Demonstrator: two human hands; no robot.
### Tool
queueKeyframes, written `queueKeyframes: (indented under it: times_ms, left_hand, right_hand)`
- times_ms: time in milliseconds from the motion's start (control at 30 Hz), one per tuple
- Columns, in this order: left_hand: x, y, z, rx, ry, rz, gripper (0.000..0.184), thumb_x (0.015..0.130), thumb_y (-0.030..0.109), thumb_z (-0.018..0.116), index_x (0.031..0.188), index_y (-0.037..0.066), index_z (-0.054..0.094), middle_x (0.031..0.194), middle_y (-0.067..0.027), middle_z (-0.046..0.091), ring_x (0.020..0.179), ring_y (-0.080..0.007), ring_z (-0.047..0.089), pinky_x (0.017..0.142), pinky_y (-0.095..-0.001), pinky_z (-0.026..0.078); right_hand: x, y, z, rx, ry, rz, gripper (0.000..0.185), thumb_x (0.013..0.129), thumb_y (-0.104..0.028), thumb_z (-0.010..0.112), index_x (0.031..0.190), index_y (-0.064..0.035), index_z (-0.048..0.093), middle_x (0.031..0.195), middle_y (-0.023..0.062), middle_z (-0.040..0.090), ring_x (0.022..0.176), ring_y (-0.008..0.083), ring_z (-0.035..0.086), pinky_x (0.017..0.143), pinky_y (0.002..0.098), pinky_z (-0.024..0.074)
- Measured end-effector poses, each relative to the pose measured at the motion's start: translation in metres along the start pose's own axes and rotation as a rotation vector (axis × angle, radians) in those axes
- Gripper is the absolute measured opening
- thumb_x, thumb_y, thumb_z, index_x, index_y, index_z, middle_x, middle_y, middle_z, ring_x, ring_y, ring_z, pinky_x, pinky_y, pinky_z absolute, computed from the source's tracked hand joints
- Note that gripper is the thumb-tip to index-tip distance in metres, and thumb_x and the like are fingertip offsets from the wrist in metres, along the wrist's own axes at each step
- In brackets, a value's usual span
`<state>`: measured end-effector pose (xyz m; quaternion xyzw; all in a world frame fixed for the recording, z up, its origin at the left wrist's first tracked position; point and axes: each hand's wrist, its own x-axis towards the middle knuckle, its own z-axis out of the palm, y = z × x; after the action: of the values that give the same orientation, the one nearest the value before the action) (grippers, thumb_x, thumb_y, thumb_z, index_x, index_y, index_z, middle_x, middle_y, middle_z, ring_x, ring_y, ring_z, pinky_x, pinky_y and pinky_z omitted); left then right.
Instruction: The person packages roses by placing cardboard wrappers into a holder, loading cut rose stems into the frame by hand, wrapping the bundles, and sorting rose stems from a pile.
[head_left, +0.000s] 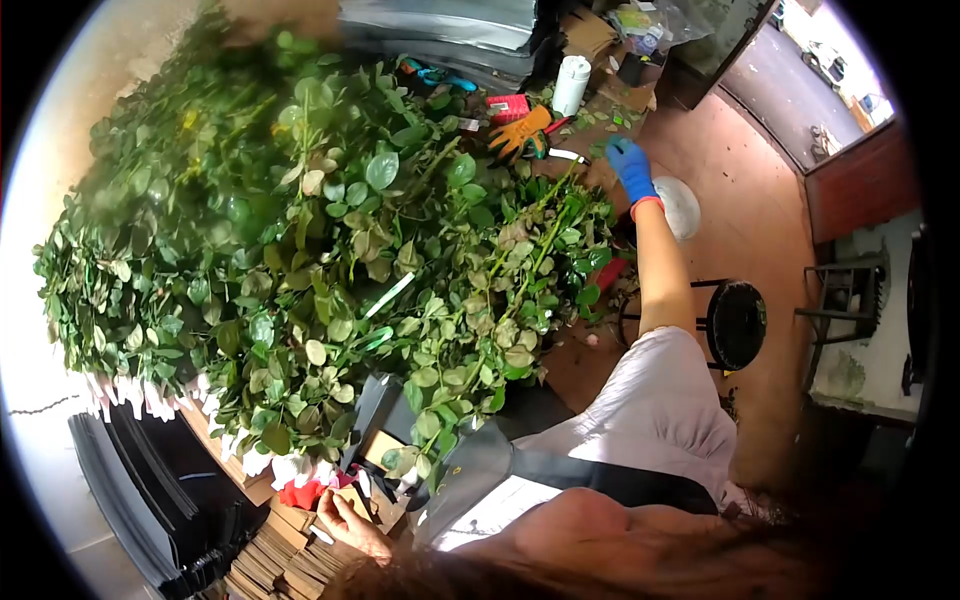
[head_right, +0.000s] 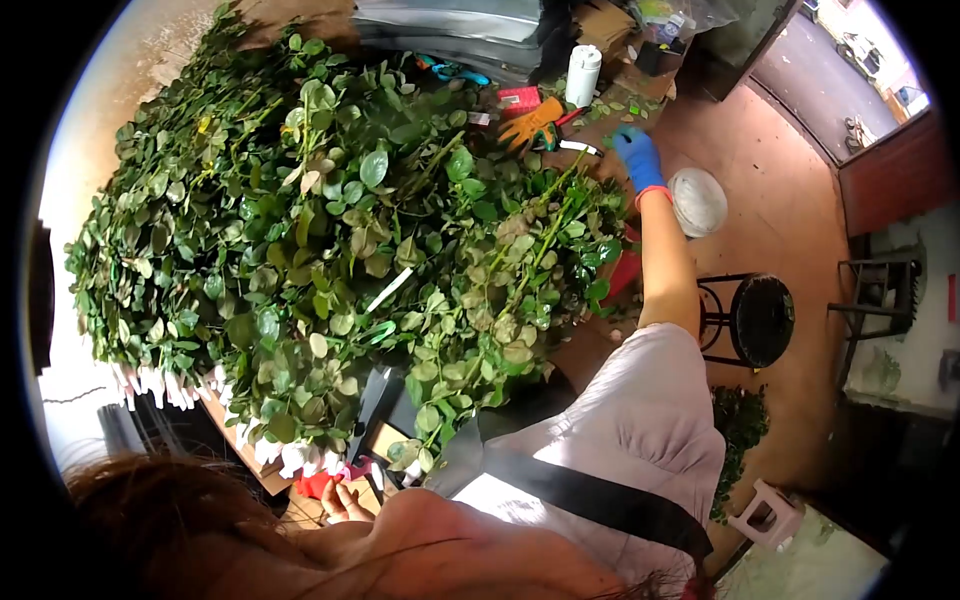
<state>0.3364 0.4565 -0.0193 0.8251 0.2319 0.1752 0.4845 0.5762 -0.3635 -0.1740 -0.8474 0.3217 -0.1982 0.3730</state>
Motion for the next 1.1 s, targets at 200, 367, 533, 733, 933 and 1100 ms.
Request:
queueKeyframes:
  times_ms: [200,367,533,733,933,1100]
  left_hand:
    - [-0.009,0.044,0.044,-0.16,-0.165,-0.031,0.025,0.101,0.006,0.059,0.125,0.0,0.055,0.116,-0.006,0.058,0.103,-0.0134,0.056,0.096,-0.0284,0.05]
    - [-0.014,0.084,0.061,-0.014,-0.191,0.113,0.025,0.1,0.003,0.058,0.126,0.0,0.055,0.116,-0.0058,0.059,0.104,-0.0133,0.057,0.092,-0.0273,0.048]
    - [-0.008,0.098,0.063,0.0,-0.273,0.146,0.022,0.1,0.002,0.056,0.122,0.0,0.057,0.116,-0.0072,0.061,0.101,-0.0127,0.058,0.089,-0.0267,0.048]
    - [0.002,0.111,0.083,0.062,-0.341,0.229,0.021,0.098,0.002,0.06,0.119,0.0,0.06,0.111,-0.0072,0.065,0.095,-0.0142,0.061,0.09,-0.0297,0.049]
    - [0.023,0.182,0.168,0.19,-0.652,0.546,0.039,0.088,0.011,0.074,0.124,0.001,0.063,0.121,-0.0167,0.068,0.114,-0.0302,0.065,0.101,-0.0389,0.049]
    - [0.03,0.23,0.24,-0.157,-0.938,0.761,0.113,0.071,0.04,0.091,0.156,0.003,0.026,0.159,-0.0179,0.035,0.146,-0.0297,0.036,0.12,-0.0429,0.029]
  right_hand:
    - [0.01,-0.019,0.046,-0.596,-0.239,-0.179,0.042,0.083,-0.032,0.072,0.122,-0.0153,0.066,0.122,0.0155,0.069,0.113,0.0365,0.065,0.095,0.0461,0.0527]
    - [0.016,-0.021,0.077,-0.814,-0.298,-0.106,0.027,0.089,-0.024,0.063,0.115,-0.019,0.069,0.117,0.0148,0.07,0.109,0.0355,0.068,0.092,0.0473,0.0552]
    - [0.027,-0.003,0.033,-0.856,-0.332,-0.169,0.023,0.089,-0.025,0.059,0.103,-0.0114,0.071,0.107,0.0202,0.07,0.097,0.039,0.068,0.083,0.0497,0.0549]
    - [-0.012,-0.023,-0.105,-0.391,-0.181,-0.142,0.031,0.088,-0.028,0.062,0.113,-0.0095,0.068,0.102,0.0205,0.069,0.095,0.0375,0.067,0.082,0.0456,0.053]
    - [-0.126,-0.104,-0.128,0.308,-0.27,-0.311,0.021,0.101,-0.012,0.058,0.119,-0.0029,0.063,0.094,0.0012,0.065,0.084,0.0116,0.06,0.078,0.0263,0.0496]
    - [-0.23,-0.189,-0.083,1.11,-0.917,0.042,0.041,0.098,-0.027,0.063,0.124,0.0041,0.057,0.092,0.0089,0.065,0.077,0.0164,0.064,0.076,0.0309,0.0552]
